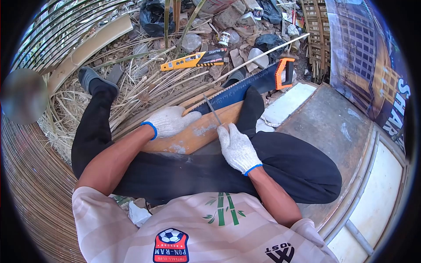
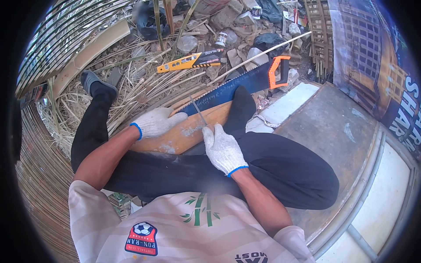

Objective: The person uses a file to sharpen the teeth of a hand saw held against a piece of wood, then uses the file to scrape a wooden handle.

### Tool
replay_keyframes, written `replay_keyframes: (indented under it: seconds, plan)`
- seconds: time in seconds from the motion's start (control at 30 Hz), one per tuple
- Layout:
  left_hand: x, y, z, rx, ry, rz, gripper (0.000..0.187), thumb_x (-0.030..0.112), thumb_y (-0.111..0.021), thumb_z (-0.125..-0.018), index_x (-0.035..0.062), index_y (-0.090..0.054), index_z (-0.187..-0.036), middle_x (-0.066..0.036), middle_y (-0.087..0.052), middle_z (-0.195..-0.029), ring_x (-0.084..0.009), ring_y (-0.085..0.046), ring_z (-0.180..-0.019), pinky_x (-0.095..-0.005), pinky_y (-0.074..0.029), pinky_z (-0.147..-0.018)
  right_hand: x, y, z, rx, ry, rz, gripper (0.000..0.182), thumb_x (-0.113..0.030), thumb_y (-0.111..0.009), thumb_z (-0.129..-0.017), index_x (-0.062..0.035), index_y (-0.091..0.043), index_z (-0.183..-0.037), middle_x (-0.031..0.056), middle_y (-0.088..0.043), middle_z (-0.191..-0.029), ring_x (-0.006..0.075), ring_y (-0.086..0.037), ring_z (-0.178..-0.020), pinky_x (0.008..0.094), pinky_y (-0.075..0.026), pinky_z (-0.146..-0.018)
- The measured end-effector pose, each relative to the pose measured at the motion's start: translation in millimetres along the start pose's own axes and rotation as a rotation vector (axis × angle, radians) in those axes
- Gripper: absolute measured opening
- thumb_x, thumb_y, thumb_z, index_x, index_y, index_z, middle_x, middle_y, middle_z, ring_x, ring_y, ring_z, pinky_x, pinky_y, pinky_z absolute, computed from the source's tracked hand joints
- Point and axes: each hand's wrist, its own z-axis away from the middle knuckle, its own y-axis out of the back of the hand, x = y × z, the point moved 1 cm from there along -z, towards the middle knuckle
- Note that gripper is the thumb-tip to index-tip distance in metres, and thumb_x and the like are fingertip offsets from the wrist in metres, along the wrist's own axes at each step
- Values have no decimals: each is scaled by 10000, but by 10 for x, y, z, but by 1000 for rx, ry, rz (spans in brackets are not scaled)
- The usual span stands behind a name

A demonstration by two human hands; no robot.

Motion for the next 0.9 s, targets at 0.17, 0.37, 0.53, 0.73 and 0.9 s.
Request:
replay_keyframes:
  seconds: [0.17, 0.37, 0.53, 0.73, 0.9]
  plan:
    - [43, 22, 25, -3, 5, 5, 831, 701, -486, -1042, -90, -719, -1152, -344, -722, -1146, -462, -698, -1079, -505, -512, -949, -43, 41, -26, -40, -135, -29, 421, -409, -475, -1123, 6, -545, -1126, 385, -679, -911, 587, -665, -926, 661, -516, -806]
    - [-18, -36, -9, 55, -3, -3, 831, 705, -500, -1032, -86, -735, -1134, -351, -723, -1143, -493, -699, -1098, -534, -522, -965, -24, 50, -25, -58, -116, -37, 419, -405, -475, -1125, 9, -546, -1134, 385, -681, -923, 584, -665, -940, 657, -517, -807]
    - [-48, -122, -3, 124, 2, -22, 815, 702, -507, -1030, -83, -698, -1140, -355, -723, -1114, -502, -704, -1076, -538, -535, -941, 7, -4, -123, -77, 17, 145, 446, -409, -450, -1126, 18, -573, -1166, 368, -695, -944, 563, -679, -941, 647, -527, -826]
    - [1, -88, 46, 157, -14, -45, 789, 679, -508, -1035, -83, -685, -1138, -354, -722, -1107, -508, -704, -1067, -540, -541, -932, -222, -36, -608, -22, -61, 45, 487, -449, -412, -1122, -7, -610, -1172, 371, -702, -1055, 544, -680, -1038, 626, -533, -891]
    - [-46, -91, -18, 141, -51, -38, 813, 690, -488, -1038, -86, -699, -1156, -353, -724, -1117, -502, -701, -1079, -541, -529, -955, -263, 201, -463, -45, -114, -175, 526, -458, -411, -1125, 31, -603, -1142, 398, -686, -1033, 585, -648, -1042, 644, -499, -910]
